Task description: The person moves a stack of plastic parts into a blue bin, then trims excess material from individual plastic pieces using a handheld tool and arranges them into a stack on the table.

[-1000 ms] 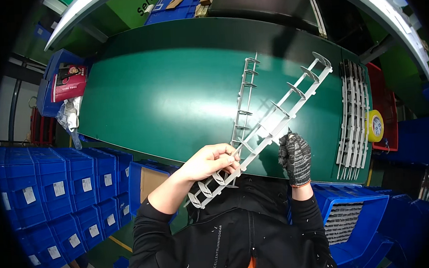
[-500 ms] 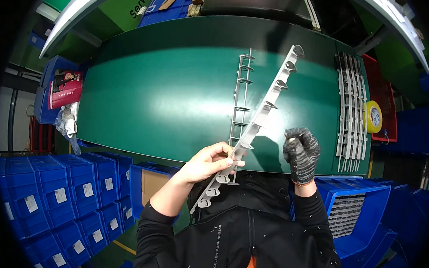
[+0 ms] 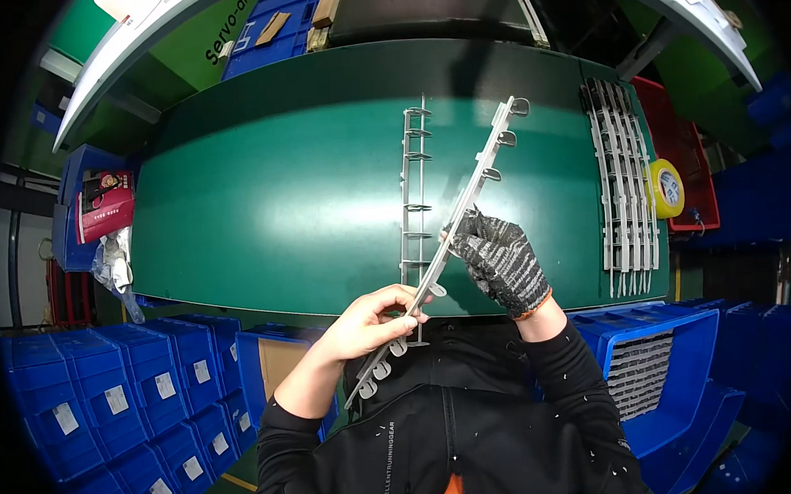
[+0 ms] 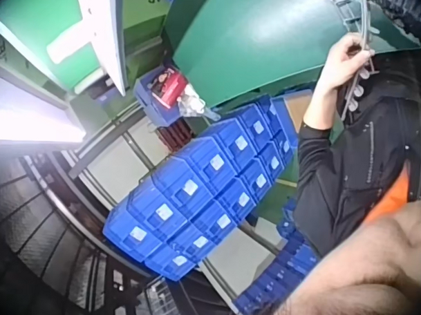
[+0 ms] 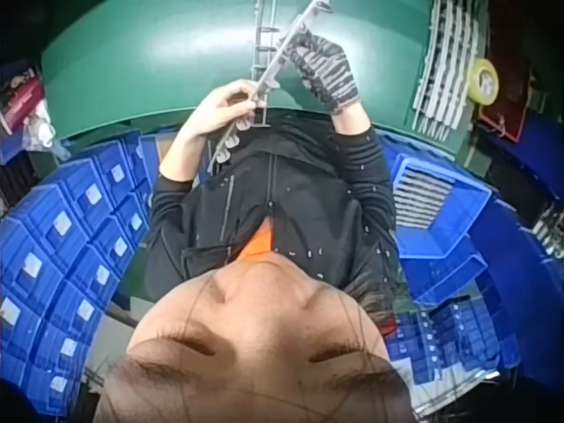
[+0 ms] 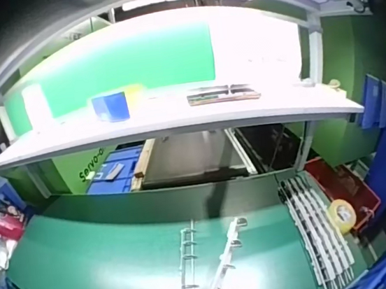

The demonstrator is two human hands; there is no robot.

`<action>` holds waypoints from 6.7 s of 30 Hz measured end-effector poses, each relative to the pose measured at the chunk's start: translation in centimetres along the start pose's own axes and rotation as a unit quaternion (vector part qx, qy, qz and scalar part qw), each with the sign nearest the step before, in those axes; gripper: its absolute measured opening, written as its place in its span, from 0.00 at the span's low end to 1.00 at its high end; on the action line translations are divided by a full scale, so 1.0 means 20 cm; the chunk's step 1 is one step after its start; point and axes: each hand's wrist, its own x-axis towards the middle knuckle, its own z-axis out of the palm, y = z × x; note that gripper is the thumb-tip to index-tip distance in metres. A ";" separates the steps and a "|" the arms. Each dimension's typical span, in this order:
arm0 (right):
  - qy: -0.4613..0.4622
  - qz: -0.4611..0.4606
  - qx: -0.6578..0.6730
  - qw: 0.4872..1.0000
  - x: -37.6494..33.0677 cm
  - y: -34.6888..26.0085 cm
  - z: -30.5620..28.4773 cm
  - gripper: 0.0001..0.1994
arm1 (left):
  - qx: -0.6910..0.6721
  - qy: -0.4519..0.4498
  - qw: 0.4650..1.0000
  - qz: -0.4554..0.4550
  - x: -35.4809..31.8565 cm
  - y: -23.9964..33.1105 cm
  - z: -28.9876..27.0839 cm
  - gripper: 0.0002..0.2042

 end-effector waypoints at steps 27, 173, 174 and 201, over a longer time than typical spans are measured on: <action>-0.037 -0.339 -0.437 0.832 -0.04 0.21 0.04 0.07 | 0.356 0.275 0.889 0.086 0.04 0.04 0.09 0.08; -0.011 -0.198 -0.193 0.961 -0.05 0.06 0.19 0.09 | 0.588 0.329 0.652 0.348 0.16 0.40 0.05 0.08; -0.011 -0.204 -0.196 0.959 -0.04 0.06 0.19 0.09 | 0.602 0.326 0.645 0.340 0.17 0.40 0.06 0.10; 0.089 -0.110 0.139 0.980 0.04 -0.02 0.05 0.09 | 0.117 0.142 0.983 0.011 -0.06 0.00 -0.17 0.25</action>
